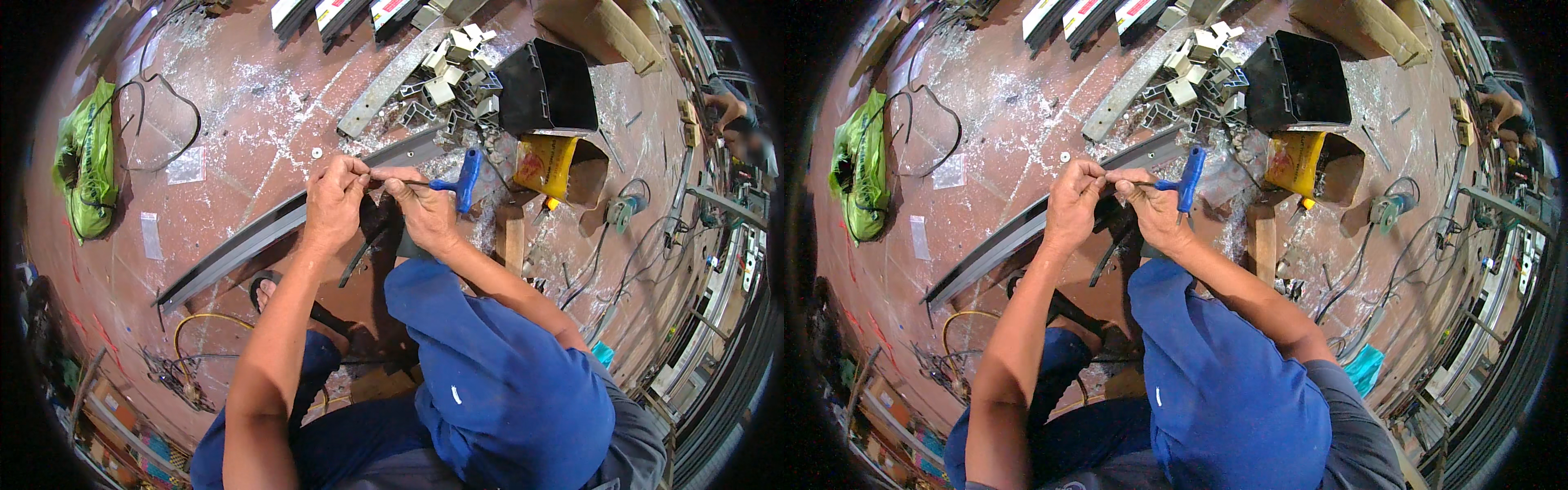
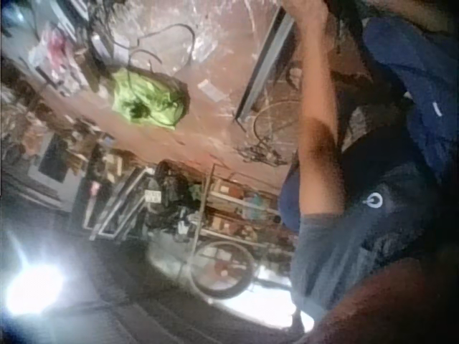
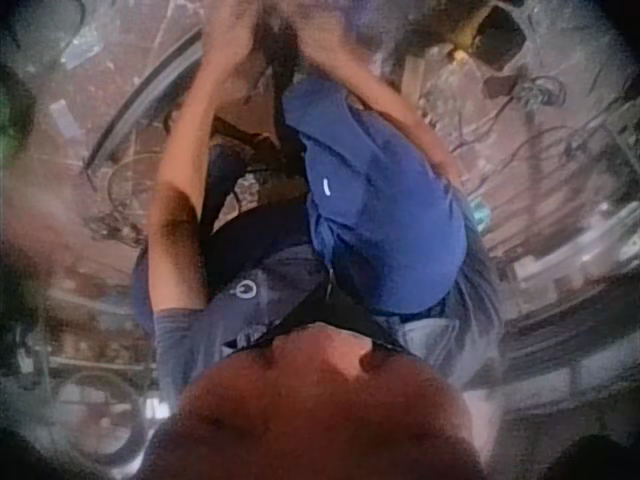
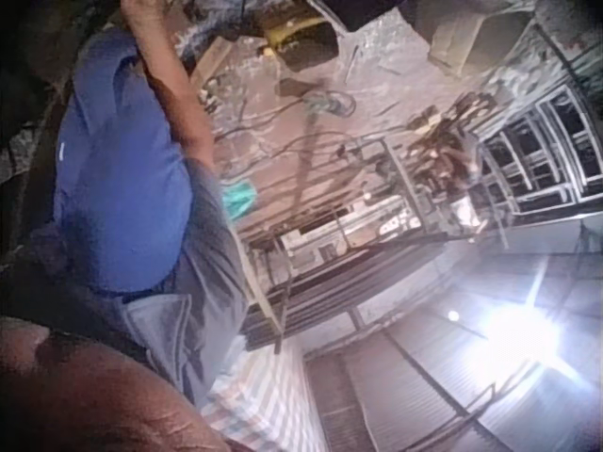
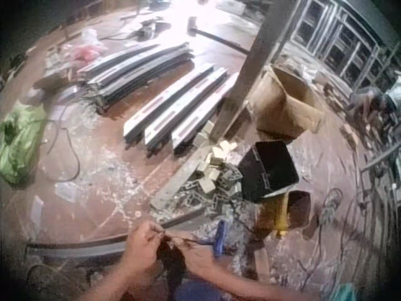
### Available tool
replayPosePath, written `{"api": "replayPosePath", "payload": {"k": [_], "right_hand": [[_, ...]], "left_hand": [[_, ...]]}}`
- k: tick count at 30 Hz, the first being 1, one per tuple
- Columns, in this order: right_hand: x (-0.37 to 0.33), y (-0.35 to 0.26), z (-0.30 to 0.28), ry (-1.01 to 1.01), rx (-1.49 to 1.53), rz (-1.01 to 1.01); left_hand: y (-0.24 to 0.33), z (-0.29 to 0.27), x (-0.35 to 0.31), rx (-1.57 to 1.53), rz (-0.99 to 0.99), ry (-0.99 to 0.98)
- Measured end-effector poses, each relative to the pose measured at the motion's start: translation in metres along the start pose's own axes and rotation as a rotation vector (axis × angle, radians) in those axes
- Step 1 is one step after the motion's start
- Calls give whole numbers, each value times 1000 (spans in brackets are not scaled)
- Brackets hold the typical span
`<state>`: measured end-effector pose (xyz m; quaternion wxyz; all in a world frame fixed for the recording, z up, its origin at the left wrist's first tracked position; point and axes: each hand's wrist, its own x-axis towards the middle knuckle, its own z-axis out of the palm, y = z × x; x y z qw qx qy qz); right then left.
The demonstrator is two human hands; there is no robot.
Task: The person sits on the floor and assembles long metal profiles by inserting small metal pieces into their ends. They repeatedly pick up profiles, insert components, and place the finished pieces aside.
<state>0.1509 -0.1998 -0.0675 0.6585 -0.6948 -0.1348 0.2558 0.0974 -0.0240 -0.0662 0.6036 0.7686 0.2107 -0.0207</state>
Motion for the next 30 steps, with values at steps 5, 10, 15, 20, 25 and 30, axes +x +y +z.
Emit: {"api": "replayPosePath", "payload": {"k": [5,10,15,20,25,30], "right_hand": [[0,6,-12,116,77,107],[16,5,-68,471,117,24],[22,31,-112,524,79,162],[33,50,-99,386,68,262],[32,29,-91,422,-18,30],[24,8,-72,133,-521,-306]], "left_hand": [[8,3,-5,37,32,38],[6,-11,-11,509,294,128],[-4,-16,-14,886,157,-56],[-13,-12,-16,936,149,2],[-16,-10,-19,927,139,29],[-16,-10,-19,936,140,32]]}}
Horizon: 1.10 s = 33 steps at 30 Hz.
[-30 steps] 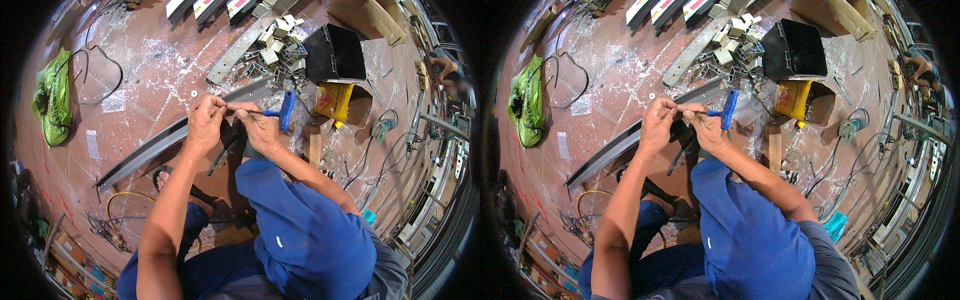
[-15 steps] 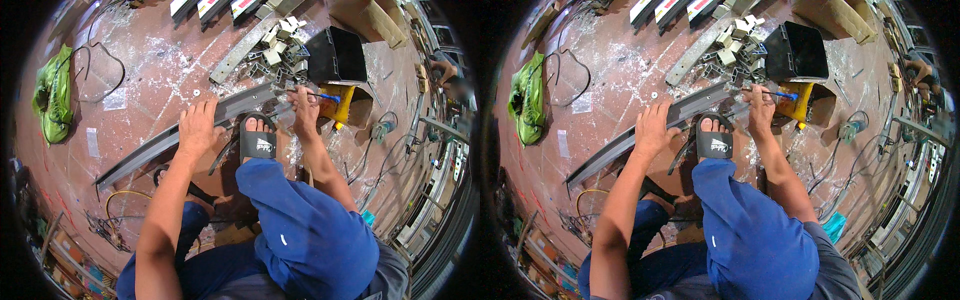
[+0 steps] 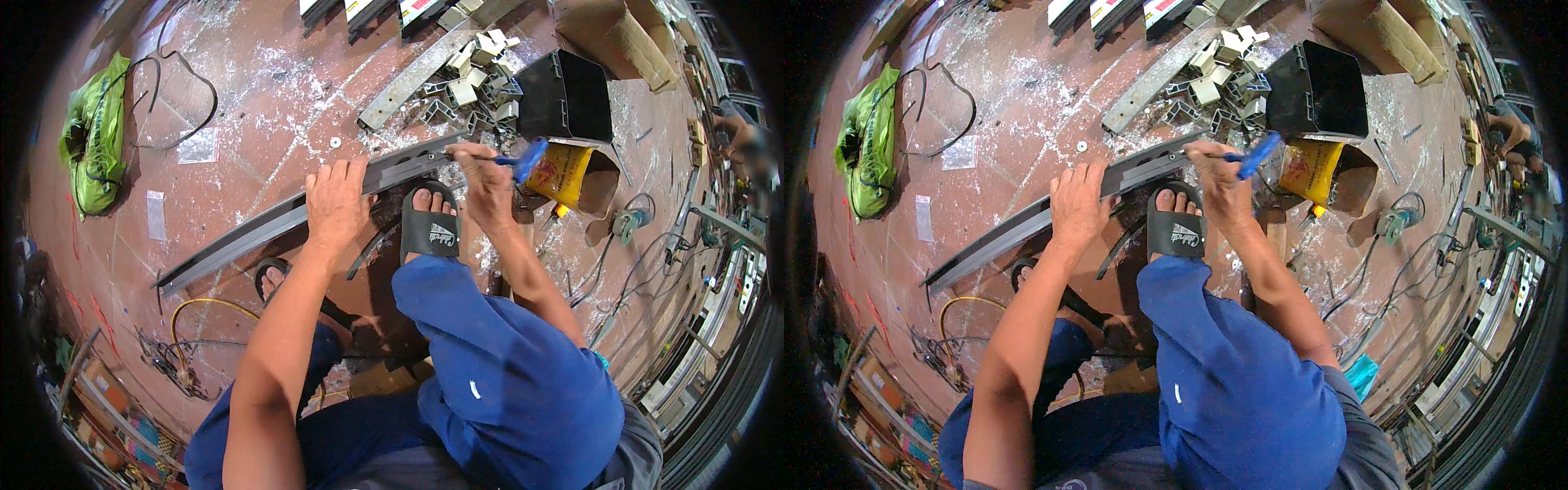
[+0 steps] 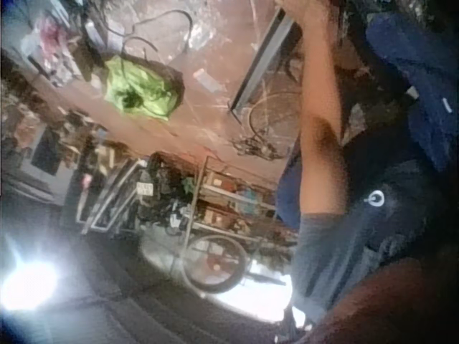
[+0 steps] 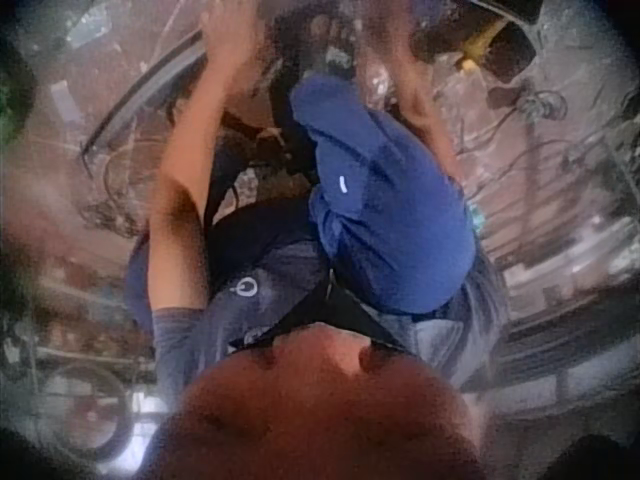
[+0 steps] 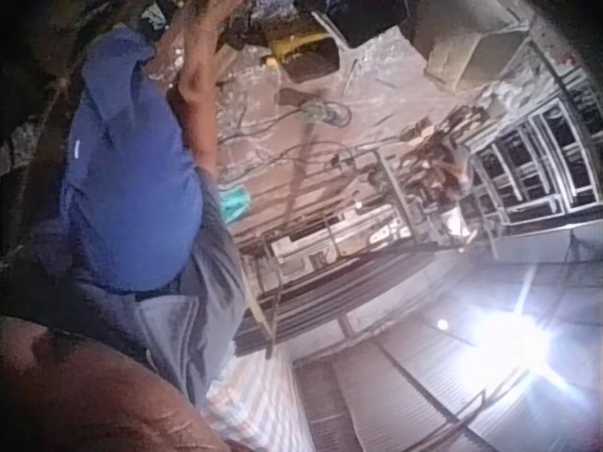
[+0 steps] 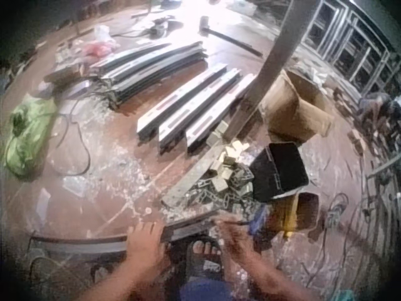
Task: The person sits on the floor and assembles long metal profiles by inserting small metal pieces into their ends. They repeatedly pick up profiles, insert components, and place the finished pieces aside.
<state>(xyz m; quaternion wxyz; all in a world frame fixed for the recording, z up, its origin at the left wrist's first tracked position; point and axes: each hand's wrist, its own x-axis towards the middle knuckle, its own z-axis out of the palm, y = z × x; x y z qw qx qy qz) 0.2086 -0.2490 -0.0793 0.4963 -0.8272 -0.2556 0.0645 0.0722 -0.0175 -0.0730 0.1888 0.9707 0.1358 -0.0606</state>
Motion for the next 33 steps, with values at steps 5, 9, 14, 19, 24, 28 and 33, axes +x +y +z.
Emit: {"api": "replayPosePath", "payload": {"k": [5,9,14,19,24,28,33], "right_hand": [[9,7,9,-19,-154,-69],[18,-14,6,-155,-157,87],[31,-36,0,-258,-319,143],[33,-23,5,-231,-579,-157],[34,-14,12,-276,-678,-101],[32,-5,16,-118,-567,-202],[37,-8,10,-200,-444,-53]], "left_hand": [[1,1,0,-42,24,40],[0,1,-2,-46,-5,15],[-2,1,-4,-64,-2,42],[0,2,-1,-18,6,31],[0,1,-2,-32,0,8],[-1,2,-2,-36,12,38],[0,2,-3,-37,10,62]]}}
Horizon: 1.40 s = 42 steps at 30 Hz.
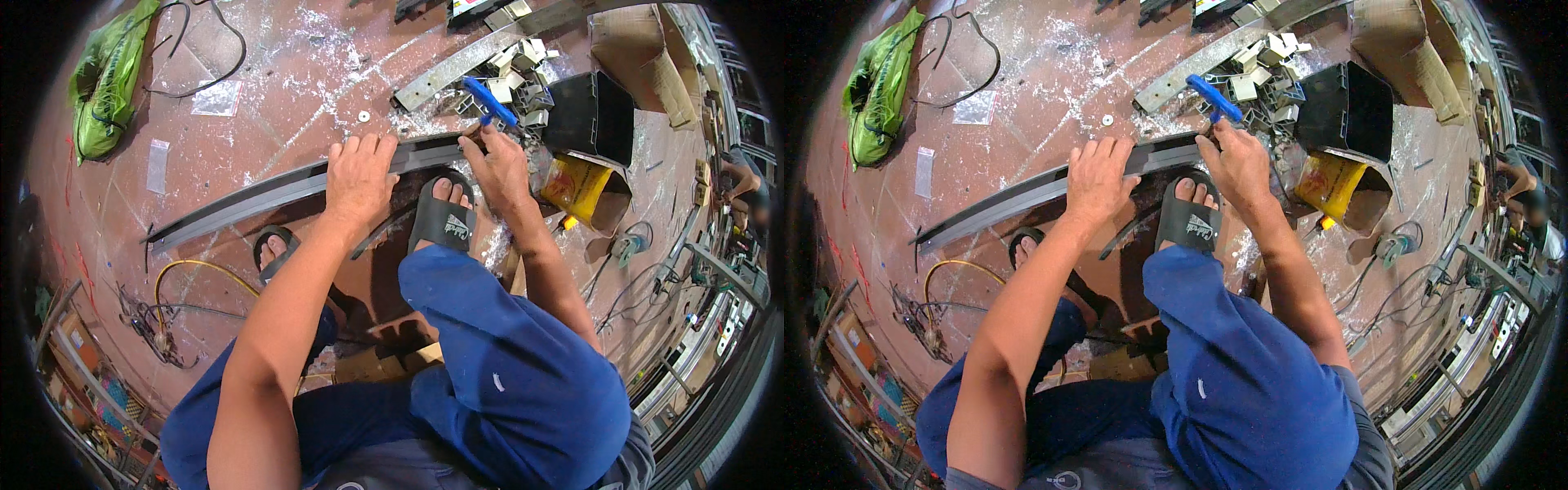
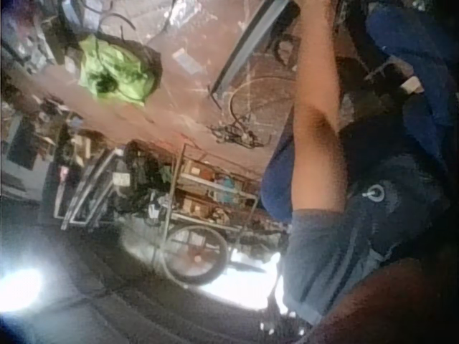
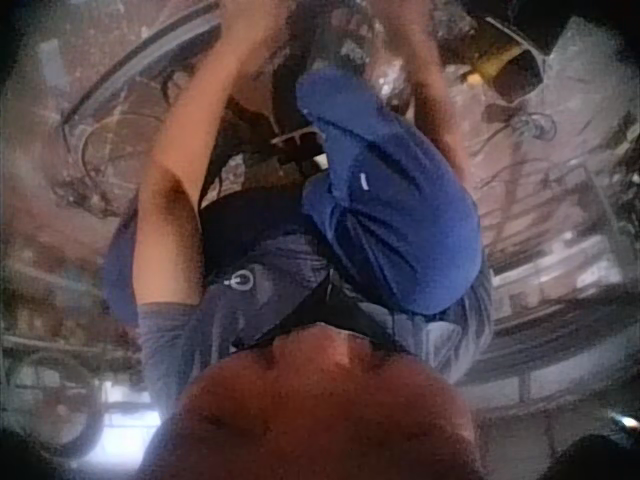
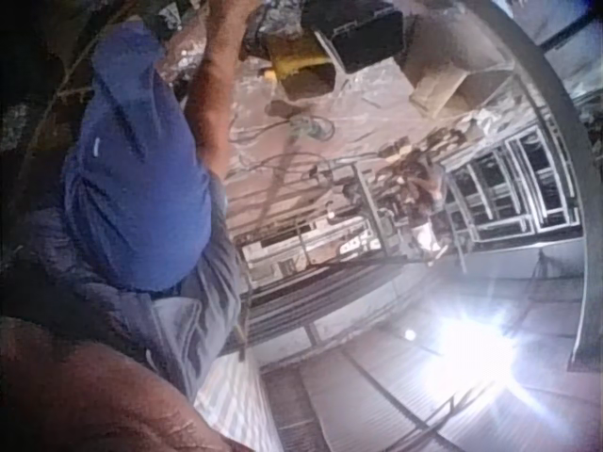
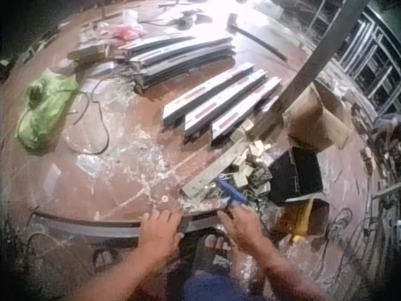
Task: The person sits on the floor and assembles long metal profiles by inserting small metal pieces into their ends. They repeatedly pick up profiles, insert components, and place the finished pieces aside.
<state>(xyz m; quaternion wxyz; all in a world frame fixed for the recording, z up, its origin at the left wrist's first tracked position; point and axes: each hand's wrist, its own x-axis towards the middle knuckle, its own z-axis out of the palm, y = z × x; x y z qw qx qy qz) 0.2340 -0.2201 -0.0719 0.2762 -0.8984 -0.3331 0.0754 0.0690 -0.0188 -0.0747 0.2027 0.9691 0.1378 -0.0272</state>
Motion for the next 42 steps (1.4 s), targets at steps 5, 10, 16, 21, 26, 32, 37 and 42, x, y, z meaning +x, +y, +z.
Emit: {"api": "replayPosePath", "payload": {"k": [5,10,16,21,26,32,37,42], "right_hand": [[-2,-6,-9,-77,-40,26],[-1,-10,-6,-28,-5,-8],[2,-13,-8,-46,52,79],[13,-14,-13,-39,308,80],[15,1,-14,-152,389,69],[7,-9,-15,-68,176,117],[8,-8,-10,-52,310,30],[7,-6,-14,-78,22,-165]], "left_hand": [[2,-1,3,5,-9,-37],[0,1,0,-14,10,26],[2,-2,0,-24,-7,12],[0,0,-1,-32,0,23],[2,-2,1,-31,0,28],[2,0,1,-31,-2,30],[1,1,-1,-28,2,39],[1,-2,0,-6,-12,0]]}}
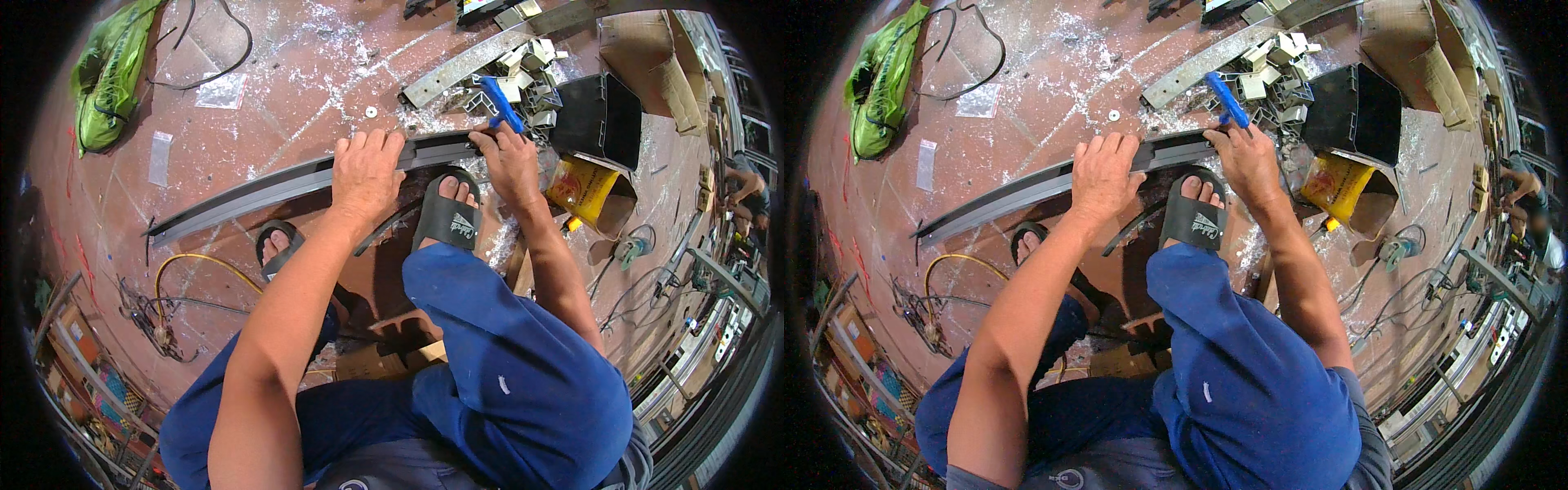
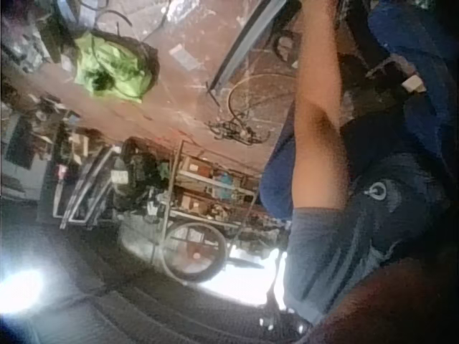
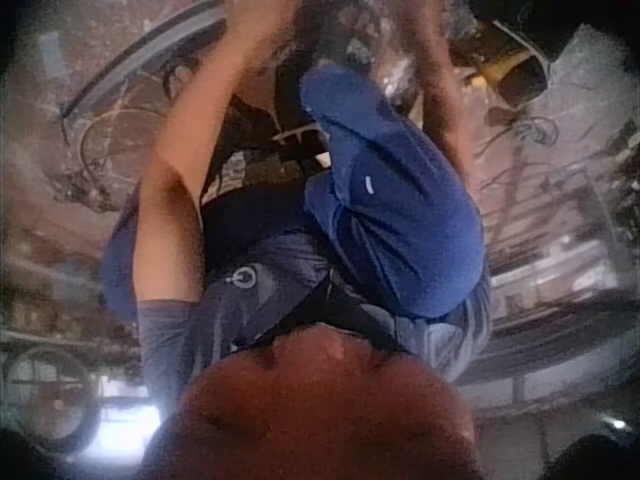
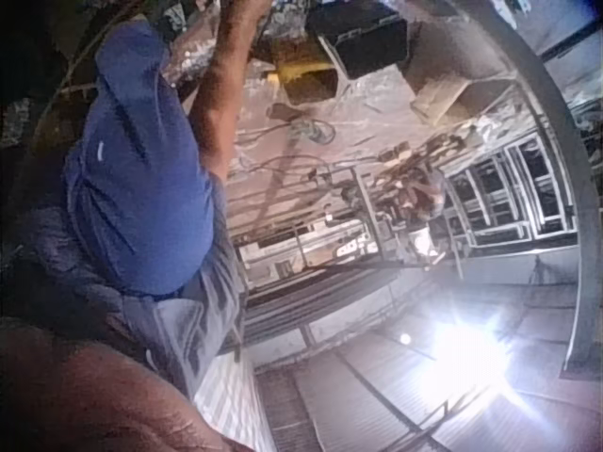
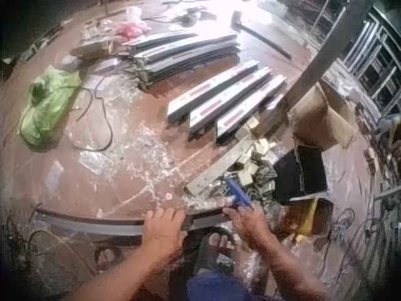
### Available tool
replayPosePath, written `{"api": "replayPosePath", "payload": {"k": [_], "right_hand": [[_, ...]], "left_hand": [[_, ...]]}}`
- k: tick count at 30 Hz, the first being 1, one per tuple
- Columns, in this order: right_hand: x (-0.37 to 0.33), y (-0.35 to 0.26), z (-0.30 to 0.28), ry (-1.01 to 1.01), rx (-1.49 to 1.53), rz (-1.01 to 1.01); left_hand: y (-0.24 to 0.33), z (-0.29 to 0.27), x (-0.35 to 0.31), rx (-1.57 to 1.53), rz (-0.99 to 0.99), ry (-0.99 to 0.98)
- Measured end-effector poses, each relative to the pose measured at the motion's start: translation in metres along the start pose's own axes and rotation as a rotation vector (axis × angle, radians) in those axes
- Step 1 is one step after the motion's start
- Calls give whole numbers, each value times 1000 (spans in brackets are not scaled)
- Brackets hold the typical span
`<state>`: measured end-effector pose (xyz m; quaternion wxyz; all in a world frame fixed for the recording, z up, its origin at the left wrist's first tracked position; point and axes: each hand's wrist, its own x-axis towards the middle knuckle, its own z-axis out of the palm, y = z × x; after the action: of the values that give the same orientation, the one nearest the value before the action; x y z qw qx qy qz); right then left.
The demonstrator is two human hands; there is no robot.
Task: The person sits on the floor and assembles long metal profiles by inserting small metal pieces into their ends. They repeatedly pick up profiles, insert components, and place the finished pieces aside.
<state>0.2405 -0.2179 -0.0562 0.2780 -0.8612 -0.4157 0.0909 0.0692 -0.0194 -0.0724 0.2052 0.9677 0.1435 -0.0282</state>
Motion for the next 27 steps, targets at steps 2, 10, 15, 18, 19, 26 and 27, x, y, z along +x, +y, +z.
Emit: {"api": "replayPosePath", "payload": {"k": [2,10,15,18,19,26,27], "right_hand": [[-4,3,2,-3,-128,-4],[-3,5,-9,7,275,308],[33,-1,-85,-62,-263,-213],[70,-12,-115,-252,-613,-642],[78,-17,-119,-326,-633,-666],[93,-37,-113,-323,-323,-498],[92,-43,-110,-405,-150,-236]], "left_hand": [[0,-1,1,-3,8,14],[-1,3,-1,-35,20,46],[-3,6,1,4,20,39],[-2,6,1,41,0,13],[-2,7,2,41,-9,8],[-4,7,1,-75,9,65],[-5,8,0,-74,3,57]]}}
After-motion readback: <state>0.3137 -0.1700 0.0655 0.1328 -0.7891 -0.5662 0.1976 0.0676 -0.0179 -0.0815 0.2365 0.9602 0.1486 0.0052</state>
